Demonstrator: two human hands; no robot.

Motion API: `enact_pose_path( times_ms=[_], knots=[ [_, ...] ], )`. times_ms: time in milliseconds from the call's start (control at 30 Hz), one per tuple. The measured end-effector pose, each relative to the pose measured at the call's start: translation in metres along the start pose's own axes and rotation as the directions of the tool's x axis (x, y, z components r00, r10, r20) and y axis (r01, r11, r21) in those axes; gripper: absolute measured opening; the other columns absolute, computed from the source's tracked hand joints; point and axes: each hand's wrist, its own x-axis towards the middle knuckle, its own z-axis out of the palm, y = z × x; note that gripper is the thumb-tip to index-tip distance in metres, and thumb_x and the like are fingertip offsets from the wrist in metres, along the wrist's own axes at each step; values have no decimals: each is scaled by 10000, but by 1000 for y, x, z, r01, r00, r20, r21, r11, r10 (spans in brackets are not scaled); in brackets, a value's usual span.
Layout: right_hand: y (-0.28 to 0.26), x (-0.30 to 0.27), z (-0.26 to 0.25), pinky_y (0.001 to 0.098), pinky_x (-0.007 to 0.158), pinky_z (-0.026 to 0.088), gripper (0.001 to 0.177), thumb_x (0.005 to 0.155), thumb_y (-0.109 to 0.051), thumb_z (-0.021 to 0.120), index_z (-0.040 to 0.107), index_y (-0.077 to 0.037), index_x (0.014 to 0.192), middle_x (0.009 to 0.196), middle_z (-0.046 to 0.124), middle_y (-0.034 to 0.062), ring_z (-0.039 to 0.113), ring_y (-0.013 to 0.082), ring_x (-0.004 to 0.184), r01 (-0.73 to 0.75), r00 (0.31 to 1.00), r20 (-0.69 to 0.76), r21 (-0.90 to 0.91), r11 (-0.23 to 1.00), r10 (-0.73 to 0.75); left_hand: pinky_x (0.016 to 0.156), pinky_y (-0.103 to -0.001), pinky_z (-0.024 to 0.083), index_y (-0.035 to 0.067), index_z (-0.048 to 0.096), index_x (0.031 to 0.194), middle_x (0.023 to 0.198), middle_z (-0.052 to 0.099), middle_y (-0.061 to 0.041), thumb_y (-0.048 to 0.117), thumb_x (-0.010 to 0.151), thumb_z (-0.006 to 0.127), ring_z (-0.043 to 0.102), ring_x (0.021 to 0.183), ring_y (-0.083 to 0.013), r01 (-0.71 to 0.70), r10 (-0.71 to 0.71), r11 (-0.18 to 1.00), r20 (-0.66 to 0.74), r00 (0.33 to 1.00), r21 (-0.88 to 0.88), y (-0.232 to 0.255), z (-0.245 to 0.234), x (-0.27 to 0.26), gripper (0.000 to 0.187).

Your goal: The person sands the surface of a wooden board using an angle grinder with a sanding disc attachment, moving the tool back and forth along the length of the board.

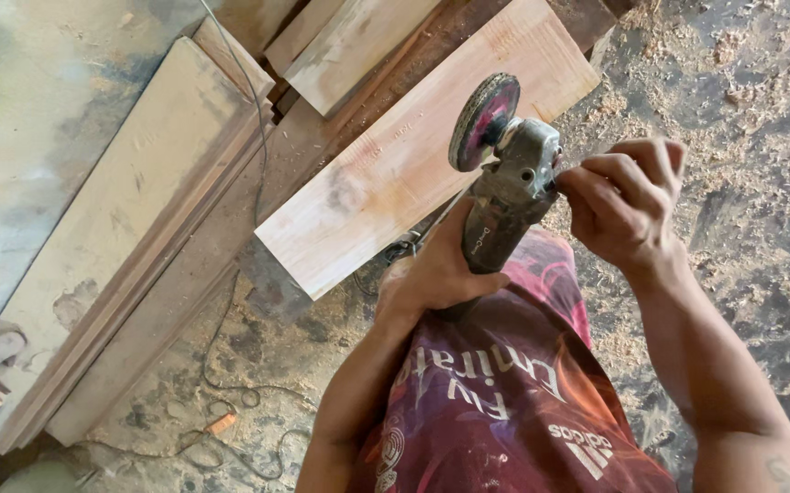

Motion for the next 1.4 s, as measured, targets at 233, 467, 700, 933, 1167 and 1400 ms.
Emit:
enact_pose_path(
  times_ms=[233, 467, 700, 933, 1167, 1400],
  knots=[
    [-6, -5, -5, 412, 896, 413, 95, 967, -89, 801, 717, -115, 1005, 967, 724, 24, 617, 238, 986, -69, 987, 142, -23, 997, 72, 1053, -396, 525, 23, 425, 1488, 1301, 663, -155, 210, 677, 886, 665, 1199, -273, 12, -11, 999, 10, 1000, -39, -4, 0, 0, 952],
    [-13, -15, 6, 409, 835, 459, 119, 940, -23, 790, 687, -69, 978, 903, 701, 48, 660, 244, 887, -107, 994, 43, 62, 992, 105, 1070, -395, 521, 14, 442, 1493, 1318, 666, -160, 199, 669, 906, 663, 1224, -273, 13, -11, 999, 54, 998, -34, -2, -5, -4, 963],
    [-13, -37, 3, 388, 763, 565, 59, 1005, 21, 728, 682, 4, 1037, 999, 705, 152, 708, 285, 901, -497, 867, 49, 160, 853, 496, 1147, -362, 462, -9, 410, 1534, 1400, 605, -134, 78, 671, 883, 587, 1306, -248, -29, 55, 922, 58, 997, -386, -24, -13, -14, 987],
    [-52, -6, -4, 295, 796, 584, 145, 981, -31, 719, 670, -9, 1116, 1077, 704, 148, 708, 208, 946, -549, 806, 128, 526, 649, 579, 957, -372, 595, -15, 436, 1452, 1217, 652, -124, 78, 717, 887, 680, 1089, -252, -44, 18, 931, -73, 997, -362, -17, -13, -22, 867],
    [-95, 37, 1, 452, 1174, 469, 850, 1010, -195, 698, 143, -64, 1641, 1408, 569, 208, 589, 285, 1315, -614, 678, 535, 789, -13, 504, 853, -388, 636, -23, 448, 1340, 1114, 745, -200, 209, 761, 864, 788, 1007, -286, 60, -63, 998, -387, 920, -19, 32, 13, -1, 749],
    [-96, 45, 22, 416, 1277, 324, 837, 1067, -273, 644, 126, -30, 1679, 1601, 372, 177, 412, 259, 1483, -548, 690, 512, 831, -92, 512, 938, -461, 591, -33, 372, 1449, 1228, 683, -249, 181, 778, 835, 725, 1119, -387, 95, -36, 990, -470, 882, 103, 39, 29, -6, 843]
  ],
)
